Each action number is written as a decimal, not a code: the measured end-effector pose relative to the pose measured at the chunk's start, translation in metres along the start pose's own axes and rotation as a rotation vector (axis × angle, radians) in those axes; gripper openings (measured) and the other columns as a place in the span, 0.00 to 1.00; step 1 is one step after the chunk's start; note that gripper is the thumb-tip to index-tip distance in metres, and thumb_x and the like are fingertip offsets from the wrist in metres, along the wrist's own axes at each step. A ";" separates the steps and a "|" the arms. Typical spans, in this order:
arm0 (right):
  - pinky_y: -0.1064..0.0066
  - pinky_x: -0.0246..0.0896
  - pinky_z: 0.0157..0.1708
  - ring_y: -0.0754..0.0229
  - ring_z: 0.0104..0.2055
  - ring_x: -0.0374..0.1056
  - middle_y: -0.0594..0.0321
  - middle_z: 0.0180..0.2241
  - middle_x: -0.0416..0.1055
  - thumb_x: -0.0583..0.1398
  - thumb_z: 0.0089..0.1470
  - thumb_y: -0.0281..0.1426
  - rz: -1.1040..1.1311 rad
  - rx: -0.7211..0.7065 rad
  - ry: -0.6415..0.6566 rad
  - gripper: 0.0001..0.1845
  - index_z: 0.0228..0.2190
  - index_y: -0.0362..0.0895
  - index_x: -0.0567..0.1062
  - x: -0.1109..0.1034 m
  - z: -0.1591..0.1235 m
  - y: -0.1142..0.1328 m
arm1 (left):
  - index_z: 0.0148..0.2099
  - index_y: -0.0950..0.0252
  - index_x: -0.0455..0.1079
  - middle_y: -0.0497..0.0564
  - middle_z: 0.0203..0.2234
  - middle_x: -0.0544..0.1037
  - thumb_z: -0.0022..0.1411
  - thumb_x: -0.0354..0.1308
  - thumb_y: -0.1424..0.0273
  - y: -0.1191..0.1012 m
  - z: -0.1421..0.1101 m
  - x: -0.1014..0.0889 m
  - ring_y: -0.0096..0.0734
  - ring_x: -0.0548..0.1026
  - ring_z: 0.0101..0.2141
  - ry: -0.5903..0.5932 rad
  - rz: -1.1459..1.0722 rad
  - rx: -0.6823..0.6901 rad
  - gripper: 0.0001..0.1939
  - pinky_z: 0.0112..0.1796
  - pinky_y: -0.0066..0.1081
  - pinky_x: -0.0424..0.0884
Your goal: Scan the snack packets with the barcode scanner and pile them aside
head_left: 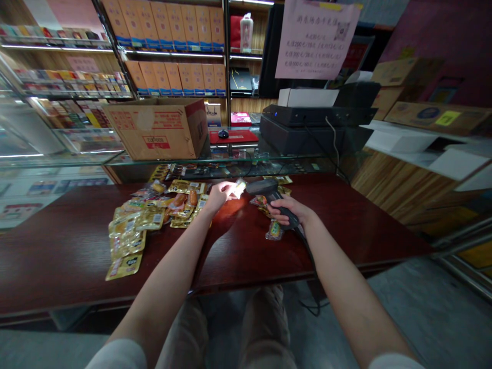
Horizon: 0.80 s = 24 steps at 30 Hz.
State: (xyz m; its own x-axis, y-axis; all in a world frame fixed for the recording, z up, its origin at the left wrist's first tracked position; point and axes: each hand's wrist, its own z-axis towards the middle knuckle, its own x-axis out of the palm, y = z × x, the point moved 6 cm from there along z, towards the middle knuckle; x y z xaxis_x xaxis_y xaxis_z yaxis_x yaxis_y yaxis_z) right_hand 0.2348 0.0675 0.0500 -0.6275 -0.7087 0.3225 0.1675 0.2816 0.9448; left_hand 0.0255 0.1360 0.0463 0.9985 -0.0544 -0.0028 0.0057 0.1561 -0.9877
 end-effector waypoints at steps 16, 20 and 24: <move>0.80 0.46 0.11 0.73 0.13 0.45 0.74 0.19 0.57 0.61 0.54 0.34 0.161 -0.267 -0.365 0.09 0.33 0.45 0.65 -0.046 -0.016 0.026 | 0.56 0.64 0.70 0.63 0.54 0.70 0.67 0.47 0.71 -0.043 -0.020 -0.032 0.50 0.68 0.54 -0.351 1.356 0.309 0.19 0.53 0.46 0.62; 0.79 0.46 0.11 0.72 0.13 0.46 0.73 0.18 0.56 0.62 0.52 0.36 0.139 -0.278 -0.386 0.11 0.32 0.46 0.65 -0.050 -0.017 0.027 | 0.54 0.60 0.72 0.58 0.51 0.73 0.70 0.47 0.62 -0.021 -0.019 0.010 0.46 0.70 0.51 0.107 1.423 0.373 0.18 0.51 0.42 0.65; 0.78 0.45 0.11 0.71 0.13 0.46 0.73 0.16 0.54 0.62 0.53 0.37 0.120 -0.250 -0.387 0.11 0.29 0.46 0.64 -0.052 -0.016 0.024 | 0.51 0.68 0.74 0.64 0.48 0.75 0.71 0.45 0.61 -0.004 -0.016 -0.003 0.53 0.71 0.51 0.050 1.563 0.169 0.21 0.51 0.44 0.65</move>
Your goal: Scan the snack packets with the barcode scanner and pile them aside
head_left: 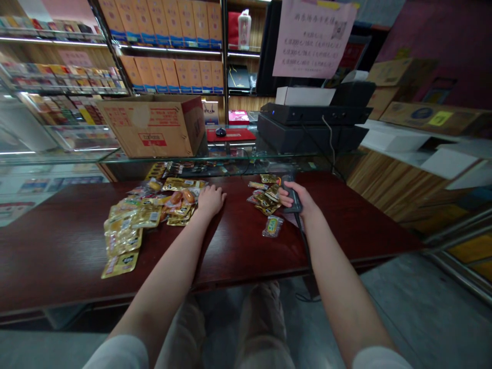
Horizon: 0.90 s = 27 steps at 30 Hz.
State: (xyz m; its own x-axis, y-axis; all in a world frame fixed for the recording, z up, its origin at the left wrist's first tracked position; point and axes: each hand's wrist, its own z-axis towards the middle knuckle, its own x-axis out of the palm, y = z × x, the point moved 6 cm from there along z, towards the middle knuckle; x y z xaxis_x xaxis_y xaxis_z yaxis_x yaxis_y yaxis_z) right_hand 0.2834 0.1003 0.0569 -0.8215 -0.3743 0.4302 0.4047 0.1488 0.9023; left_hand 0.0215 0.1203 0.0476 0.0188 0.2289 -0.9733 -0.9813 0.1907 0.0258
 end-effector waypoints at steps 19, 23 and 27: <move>0.79 0.47 0.11 0.71 0.14 0.49 0.73 0.19 0.59 0.63 0.52 0.33 0.007 0.045 -0.083 0.10 0.34 0.44 0.67 0.004 -0.003 0.002 | 0.57 0.60 0.69 0.54 0.53 0.75 0.67 0.54 0.55 -0.072 -0.001 0.013 0.44 0.70 0.54 0.036 -0.470 0.344 0.21 0.55 0.42 0.63; 0.79 0.47 0.11 0.71 0.14 0.48 0.73 0.19 0.59 0.63 0.51 0.33 -0.014 0.041 -0.090 0.11 0.35 0.44 0.67 0.005 -0.003 0.002 | 0.59 0.62 0.67 0.57 0.53 0.75 0.65 0.55 0.53 -0.076 -0.002 0.008 0.45 0.70 0.54 -0.013 -0.421 0.323 0.26 0.56 0.44 0.62; 0.80 0.47 0.11 0.72 0.14 0.48 0.73 0.19 0.60 0.64 0.51 0.33 -0.031 0.037 -0.077 0.11 0.33 0.44 0.67 0.007 -0.002 0.001 | 0.63 0.59 0.62 0.56 0.54 0.73 0.67 0.54 0.55 -0.082 -0.002 0.007 0.48 0.68 0.55 -0.006 -0.376 0.330 0.27 0.54 0.46 0.62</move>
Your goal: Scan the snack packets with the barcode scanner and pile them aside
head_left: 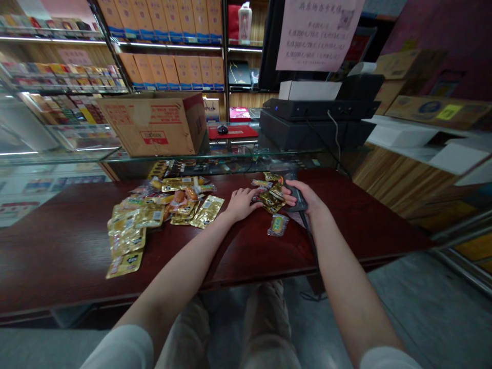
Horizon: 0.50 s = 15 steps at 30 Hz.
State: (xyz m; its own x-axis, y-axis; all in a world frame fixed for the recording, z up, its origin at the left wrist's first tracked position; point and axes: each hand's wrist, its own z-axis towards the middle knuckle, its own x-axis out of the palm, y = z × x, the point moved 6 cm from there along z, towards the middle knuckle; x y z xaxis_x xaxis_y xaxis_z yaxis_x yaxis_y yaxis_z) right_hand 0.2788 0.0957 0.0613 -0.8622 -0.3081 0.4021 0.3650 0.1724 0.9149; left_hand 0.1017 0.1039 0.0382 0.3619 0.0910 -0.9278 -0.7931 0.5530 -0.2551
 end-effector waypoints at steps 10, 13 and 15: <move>0.78 0.48 0.12 0.72 0.15 0.48 0.72 0.20 0.60 0.64 0.51 0.34 -0.044 0.032 0.007 0.11 0.33 0.44 0.67 0.001 0.001 -0.007 | 0.41 0.61 0.70 0.54 0.40 0.76 0.65 0.50 0.76 0.042 0.007 -0.003 0.39 0.75 0.43 -0.193 -0.352 -0.126 0.08 0.47 0.40 0.70; 0.78 0.47 0.12 0.72 0.15 0.49 0.72 0.20 0.60 0.64 0.51 0.34 -0.068 0.052 0.027 0.11 0.33 0.44 0.67 0.004 0.001 -0.009 | 0.38 0.62 0.66 0.49 0.29 0.74 0.65 0.47 0.76 0.069 0.009 -0.007 0.31 0.76 0.29 -0.269 -0.693 -0.269 0.08 0.36 0.33 0.72; 0.78 0.47 0.12 0.72 0.15 0.49 0.72 0.20 0.61 0.65 0.51 0.35 -0.084 0.065 0.042 0.13 0.33 0.44 0.67 0.006 0.001 -0.011 | 0.38 0.62 0.63 0.45 0.23 0.71 0.66 0.46 0.74 0.081 0.010 -0.003 0.28 0.74 0.22 -0.244 -0.974 -0.388 0.06 0.29 0.29 0.71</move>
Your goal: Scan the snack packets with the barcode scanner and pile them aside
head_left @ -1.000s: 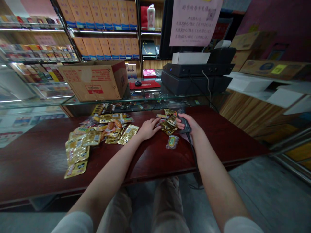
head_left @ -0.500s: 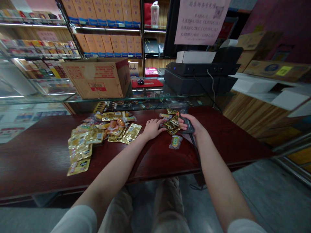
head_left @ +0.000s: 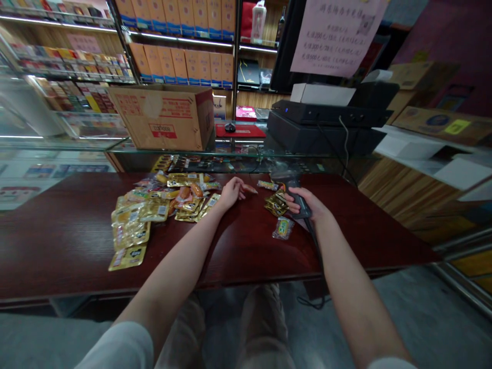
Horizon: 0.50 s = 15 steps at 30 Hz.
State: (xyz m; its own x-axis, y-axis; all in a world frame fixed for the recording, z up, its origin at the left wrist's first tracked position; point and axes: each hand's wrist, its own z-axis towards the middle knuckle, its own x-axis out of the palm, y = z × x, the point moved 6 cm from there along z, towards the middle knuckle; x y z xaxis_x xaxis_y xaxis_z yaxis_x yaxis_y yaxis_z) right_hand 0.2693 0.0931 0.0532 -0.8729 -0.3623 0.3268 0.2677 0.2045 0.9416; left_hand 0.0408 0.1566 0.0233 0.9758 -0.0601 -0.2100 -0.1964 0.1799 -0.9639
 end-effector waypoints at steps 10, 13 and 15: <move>0.78 0.45 0.11 0.72 0.14 0.50 0.73 0.20 0.61 0.65 0.50 0.35 -0.031 0.010 0.068 0.16 0.37 0.44 0.66 0.009 -0.002 -0.002 | 0.35 0.63 0.61 0.45 0.28 0.74 0.53 0.66 0.72 0.003 -0.002 -0.006 0.26 0.73 0.27 -0.178 0.028 0.020 0.14 0.31 0.27 0.71; 0.78 0.45 0.11 0.72 0.14 0.49 0.73 0.20 0.61 0.65 0.50 0.35 -0.029 0.006 0.086 0.16 0.38 0.43 0.66 0.012 -0.003 -0.001 | 0.37 0.63 0.63 0.45 0.29 0.72 0.51 0.65 0.74 -0.008 -0.004 -0.008 0.25 0.70 0.29 -0.196 0.134 0.171 0.14 0.33 0.27 0.69; 0.79 0.44 0.11 0.72 0.13 0.48 0.73 0.20 0.61 0.65 0.51 0.36 -0.023 0.006 0.098 0.16 0.37 0.43 0.66 0.013 -0.003 -0.001 | 0.39 0.63 0.62 0.45 0.30 0.71 0.53 0.62 0.73 -0.014 -0.005 -0.006 0.25 0.69 0.28 -0.166 0.099 0.234 0.12 0.32 0.27 0.67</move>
State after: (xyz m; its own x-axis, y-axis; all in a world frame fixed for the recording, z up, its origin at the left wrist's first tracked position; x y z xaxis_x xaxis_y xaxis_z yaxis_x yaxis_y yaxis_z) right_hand 0.2586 0.0849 0.0567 -0.8347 -0.4542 0.3113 0.2451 0.1999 0.9487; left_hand 0.0368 0.1494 0.0368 0.9593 0.1268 -0.2525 -0.2824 0.3991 -0.8723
